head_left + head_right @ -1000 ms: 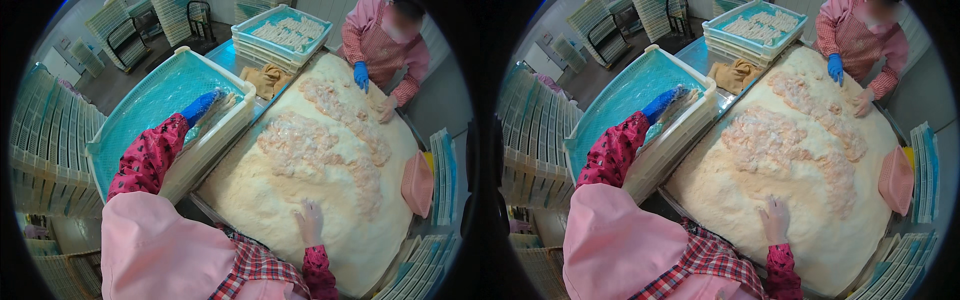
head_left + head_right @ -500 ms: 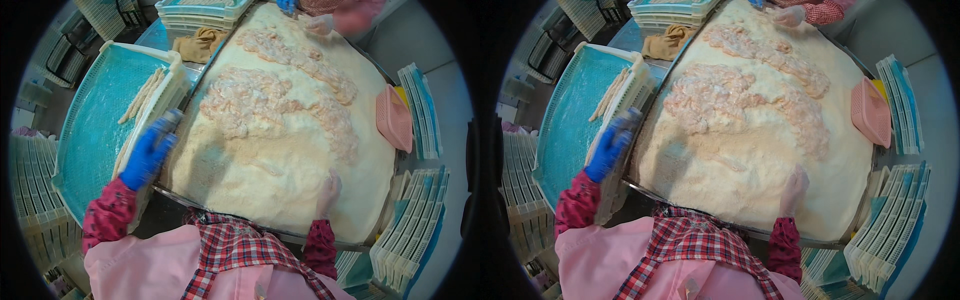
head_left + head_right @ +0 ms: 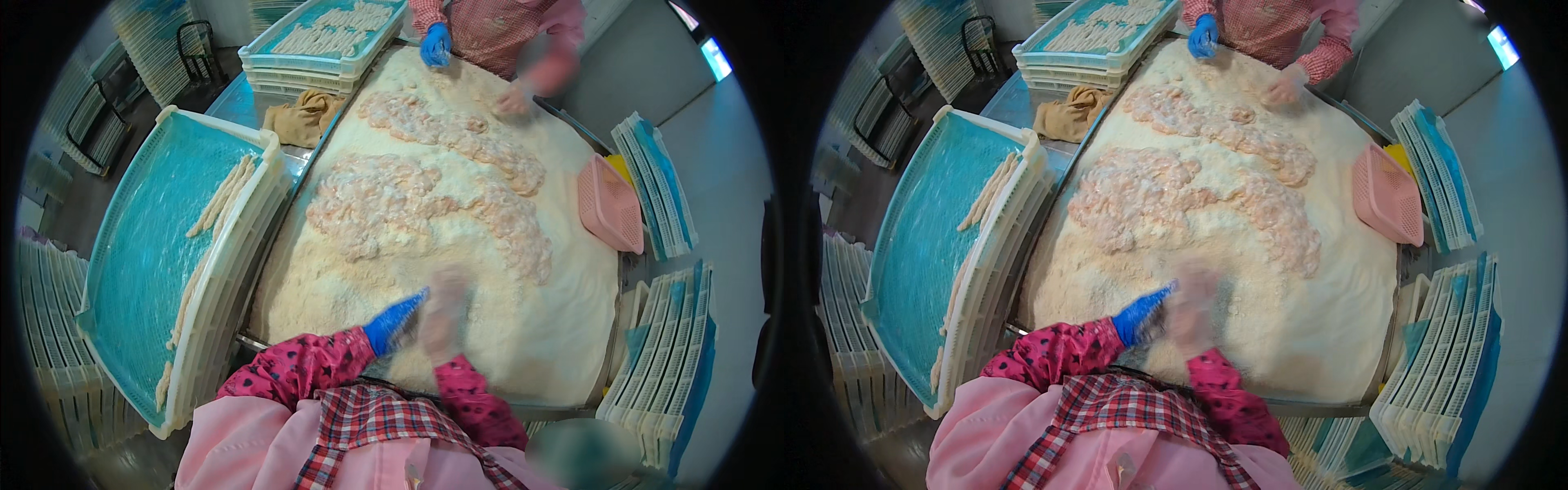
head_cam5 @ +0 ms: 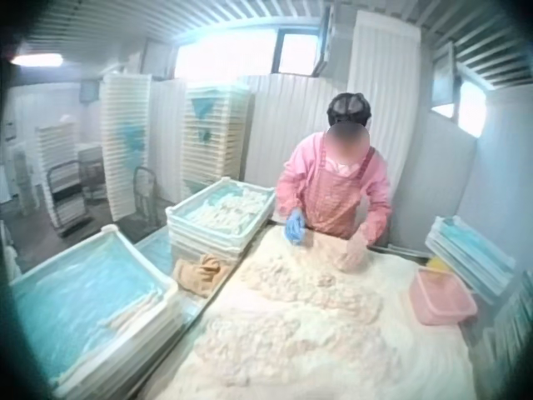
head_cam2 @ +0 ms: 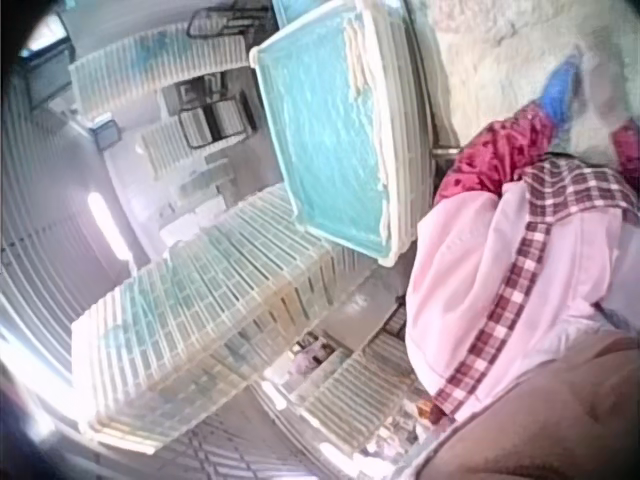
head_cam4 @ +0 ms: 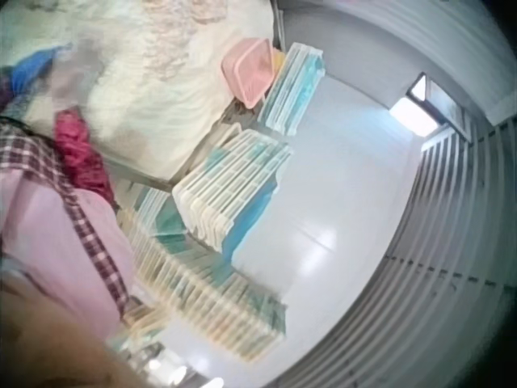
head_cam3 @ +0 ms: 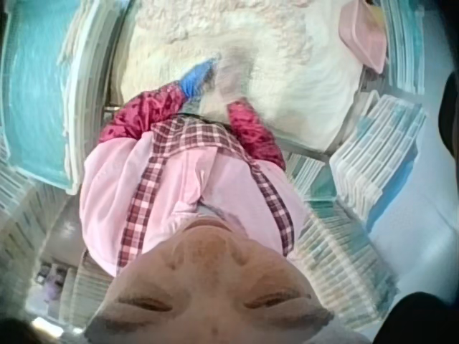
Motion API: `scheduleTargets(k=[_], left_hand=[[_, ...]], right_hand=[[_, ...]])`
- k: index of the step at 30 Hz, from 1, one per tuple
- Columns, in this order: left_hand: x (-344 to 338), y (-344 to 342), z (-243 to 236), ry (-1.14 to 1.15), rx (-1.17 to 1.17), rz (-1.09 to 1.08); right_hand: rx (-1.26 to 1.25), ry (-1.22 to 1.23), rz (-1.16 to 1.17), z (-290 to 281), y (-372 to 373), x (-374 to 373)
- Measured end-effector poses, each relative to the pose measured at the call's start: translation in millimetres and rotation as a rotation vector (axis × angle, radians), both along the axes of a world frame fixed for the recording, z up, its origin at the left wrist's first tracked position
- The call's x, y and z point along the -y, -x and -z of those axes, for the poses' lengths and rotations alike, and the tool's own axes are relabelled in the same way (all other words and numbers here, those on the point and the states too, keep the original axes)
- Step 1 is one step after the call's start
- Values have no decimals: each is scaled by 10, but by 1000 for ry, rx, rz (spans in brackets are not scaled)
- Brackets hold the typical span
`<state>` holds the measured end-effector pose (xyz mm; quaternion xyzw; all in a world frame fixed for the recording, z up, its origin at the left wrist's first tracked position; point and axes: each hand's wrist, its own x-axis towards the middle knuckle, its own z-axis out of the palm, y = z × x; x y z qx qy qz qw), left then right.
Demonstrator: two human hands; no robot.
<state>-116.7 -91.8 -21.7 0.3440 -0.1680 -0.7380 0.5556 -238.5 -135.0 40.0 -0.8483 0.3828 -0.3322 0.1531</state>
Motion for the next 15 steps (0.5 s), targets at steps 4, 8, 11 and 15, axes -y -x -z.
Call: scheduleTargets(k=[4, 8, 11, 15], left_hand=[[-114, 194, -24, -3, -133, -151], [7, 159, 247, 77, -21, -481], [-113, -398, -341, -196, -334, -398], [-408, -1171, -1086, 41, -312, -558]], right_hand=[[-6, -6, 97, 72, -195, 124], [326, -317, -609, -210, -623, 105], [15, -102, -224, -263, -648, 750], [-135, 56, 1, 298, -393, 1835]])
